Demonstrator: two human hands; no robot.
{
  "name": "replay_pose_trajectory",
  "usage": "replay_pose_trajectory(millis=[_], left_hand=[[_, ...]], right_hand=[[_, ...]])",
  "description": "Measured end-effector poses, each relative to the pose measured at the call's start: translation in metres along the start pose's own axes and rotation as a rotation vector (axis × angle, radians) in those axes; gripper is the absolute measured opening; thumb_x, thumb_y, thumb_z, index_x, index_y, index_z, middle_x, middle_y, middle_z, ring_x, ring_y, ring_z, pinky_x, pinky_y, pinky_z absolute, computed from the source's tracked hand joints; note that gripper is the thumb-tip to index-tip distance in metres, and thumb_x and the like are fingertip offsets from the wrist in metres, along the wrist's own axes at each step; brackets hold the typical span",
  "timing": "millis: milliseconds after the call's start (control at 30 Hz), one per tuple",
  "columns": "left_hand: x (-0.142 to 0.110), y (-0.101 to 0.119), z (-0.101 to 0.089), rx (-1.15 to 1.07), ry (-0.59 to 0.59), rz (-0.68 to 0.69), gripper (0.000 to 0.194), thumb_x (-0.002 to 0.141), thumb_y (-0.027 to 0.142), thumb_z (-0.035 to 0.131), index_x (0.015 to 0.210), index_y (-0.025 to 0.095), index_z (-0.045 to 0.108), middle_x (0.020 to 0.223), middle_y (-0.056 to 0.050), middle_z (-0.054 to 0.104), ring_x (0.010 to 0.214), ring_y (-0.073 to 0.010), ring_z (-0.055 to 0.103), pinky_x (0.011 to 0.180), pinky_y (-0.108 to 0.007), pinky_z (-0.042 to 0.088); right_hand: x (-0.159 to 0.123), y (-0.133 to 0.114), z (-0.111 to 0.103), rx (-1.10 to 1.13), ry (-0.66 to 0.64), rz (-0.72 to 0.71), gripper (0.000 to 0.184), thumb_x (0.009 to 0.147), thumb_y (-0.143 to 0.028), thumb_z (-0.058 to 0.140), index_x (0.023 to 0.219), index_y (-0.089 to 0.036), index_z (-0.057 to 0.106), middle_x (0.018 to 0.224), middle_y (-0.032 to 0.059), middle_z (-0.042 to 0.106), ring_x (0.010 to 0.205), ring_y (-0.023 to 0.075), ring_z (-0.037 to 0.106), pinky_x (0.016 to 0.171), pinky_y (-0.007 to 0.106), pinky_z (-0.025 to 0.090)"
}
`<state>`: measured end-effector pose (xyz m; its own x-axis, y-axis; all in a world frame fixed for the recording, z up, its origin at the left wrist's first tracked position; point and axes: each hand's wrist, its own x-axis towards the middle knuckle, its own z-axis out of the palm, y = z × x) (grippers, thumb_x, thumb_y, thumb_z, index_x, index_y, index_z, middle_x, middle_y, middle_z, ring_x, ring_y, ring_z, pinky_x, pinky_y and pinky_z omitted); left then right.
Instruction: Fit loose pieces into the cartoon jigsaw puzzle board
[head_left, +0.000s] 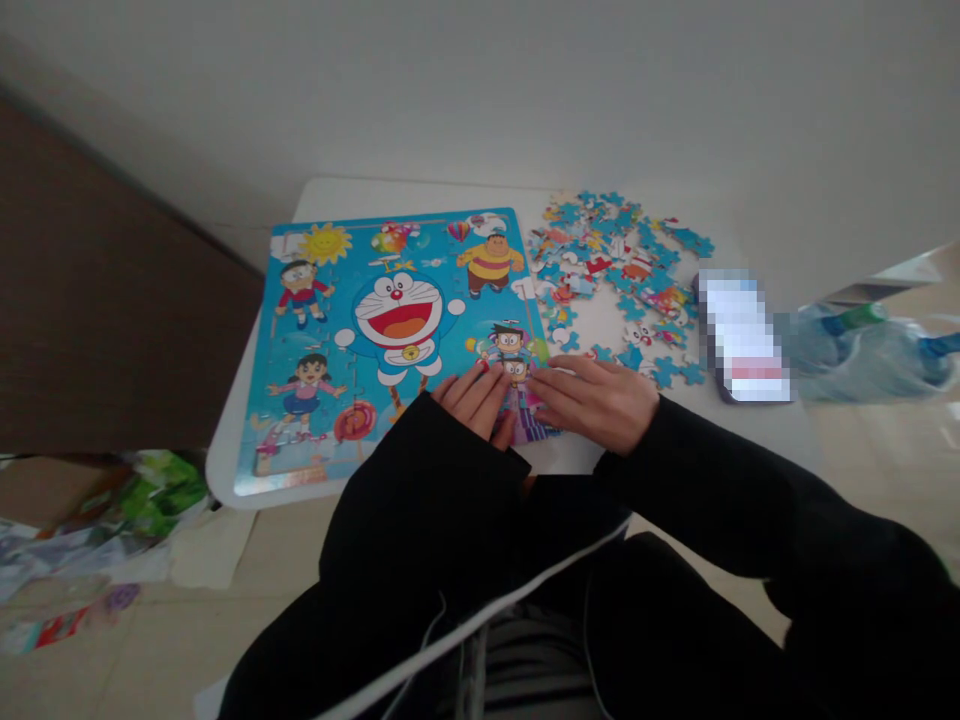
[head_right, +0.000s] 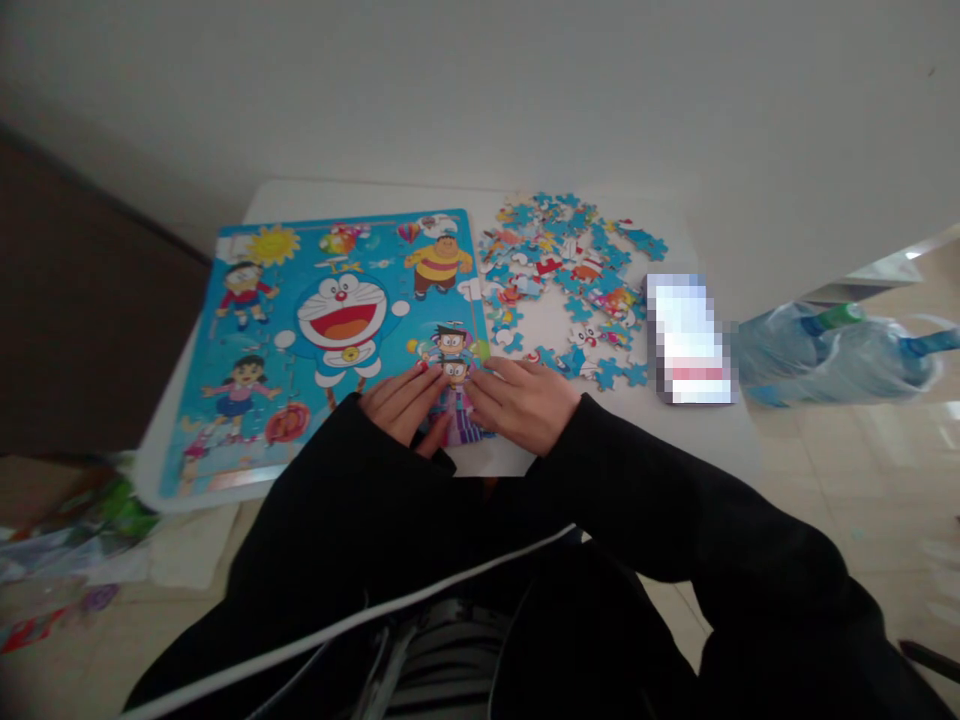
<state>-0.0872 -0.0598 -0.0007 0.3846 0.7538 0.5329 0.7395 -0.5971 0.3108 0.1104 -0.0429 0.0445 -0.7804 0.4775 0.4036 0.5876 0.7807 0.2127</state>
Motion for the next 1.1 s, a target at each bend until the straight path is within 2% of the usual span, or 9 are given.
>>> replay_pose_trajectory(millis=[133,267,400,500,567,700,800,967,1100], left_hand=[[0.0,-0.001,0.002,-0.006,0.027,0.031,0.031,0.085,0.023,0.052,0.11,0.008,0.061,0.114,-0.012,0.064,0.109,-0.024,0.057,0.093,-0.038,0.044],[-0.001,-0.005,0.006,-0.012,0.027,0.025,0.03,0.087,0.025,0.049,0.111,0.01,0.06,0.113,-0.011,0.064,0.109,-0.023,0.057,0.093,-0.038,0.044],[-0.003,-0.008,0.01,0.012,0.074,0.057,0.034,0.089,0.03,0.042,0.111,0.013,0.061,0.111,-0.01,0.064,0.108,-0.0228,0.056,0.091,-0.037,0.044],[-0.002,-0.005,0.005,0.102,-0.047,0.023,0.043,0.088,0.038,0.044,0.12,0.013,0.056,0.122,-0.012,0.057,0.109,-0.026,0.052,0.091,-0.039,0.041],[0.0,-0.001,0.0,0.173,-0.129,-0.044,0.051,0.085,0.044,0.049,0.126,0.015,0.052,0.125,-0.012,0.053,0.106,-0.0276,0.05,0.091,-0.039,0.04],[0.004,0.007,-0.003,0.243,-0.164,-0.119,0.059,0.083,0.052,0.049,0.129,0.015,0.05,0.118,-0.011,0.057,0.099,-0.0287,0.047,0.089,-0.04,0.038],[0.005,0.007,-0.001,0.243,-0.177,-0.129,0.062,0.084,0.053,0.045,0.131,0.013,0.047,0.124,-0.011,0.055,0.101,-0.0292,0.046,0.09,-0.041,0.036],[0.005,0.003,0.002,0.187,-0.102,-0.067,0.055,0.085,0.048,0.047,0.126,0.011,0.051,0.13,-0.013,0.051,0.11,-0.0302,0.045,0.094,-0.043,0.035],[0.005,0.007,-0.004,0.114,-0.013,-0.076,0.038,0.082,0.037,0.054,0.111,0.013,0.062,0.117,-0.011,0.059,0.102,-0.0277,0.05,0.089,-0.04,0.041]], right_hand=[[0.005,0.001,0.003,-0.049,0.059,-0.151,0.023,0.091,-0.019,0.048,0.099,-0.007,0.066,0.092,0.0078,0.071,0.083,0.016,0.062,0.067,0.026,0.052],[0.006,0.006,0.001,-0.033,0.144,-0.161,0.022,0.091,-0.019,0.046,0.094,-0.01,0.066,0.086,0.0062,0.071,0.077,0.014,0.063,0.066,0.025,0.053],[-0.009,0.02,-0.009,-0.068,0.158,-0.054,0.02,0.089,-0.02,0.052,0.104,-0.014,0.064,0.095,0.0058,0.071,0.085,0.0154,0.064,0.072,0.027,0.053],[-0.024,0.026,-0.012,-0.107,0.101,-0.009,0.021,0.085,-0.016,0.056,0.104,-0.014,0.065,0.098,0.0066,0.071,0.09,0.018,0.064,0.074,0.028,0.054],[-0.028,0.025,-0.01,-0.091,0.08,0.02,0.021,0.085,-0.019,0.057,0.103,-0.014,0.066,0.098,0.0061,0.071,0.093,0.019,0.064,0.075,0.028,0.055],[-0.012,0.016,-0.001,0.006,0.016,0.107,0.025,0.087,-0.023,0.053,0.107,-0.015,0.066,0.111,0.0049,0.066,0.104,0.0208,0.061,0.085,0.031,0.053],[0.004,0.015,0.009,0.062,-0.053,0.123,0.027,0.087,-0.021,0.05,0.108,-0.013,0.066,0.115,0.006,0.064,0.108,0.0242,0.058,0.087,0.035,0.053],[0.015,0.02,0.02,0.12,-0.081,0.229,0.029,0.089,-0.02,0.047,0.108,-0.013,0.067,0.113,0.0051,0.065,0.107,0.0245,0.059,0.087,0.037,0.053],[0.012,0.021,0.022,0.162,-0.063,0.303,0.027,0.089,-0.024,0.049,0.108,-0.016,0.067,0.111,0.0044,0.066,0.104,0.0225,0.061,0.086,0.035,0.053]])
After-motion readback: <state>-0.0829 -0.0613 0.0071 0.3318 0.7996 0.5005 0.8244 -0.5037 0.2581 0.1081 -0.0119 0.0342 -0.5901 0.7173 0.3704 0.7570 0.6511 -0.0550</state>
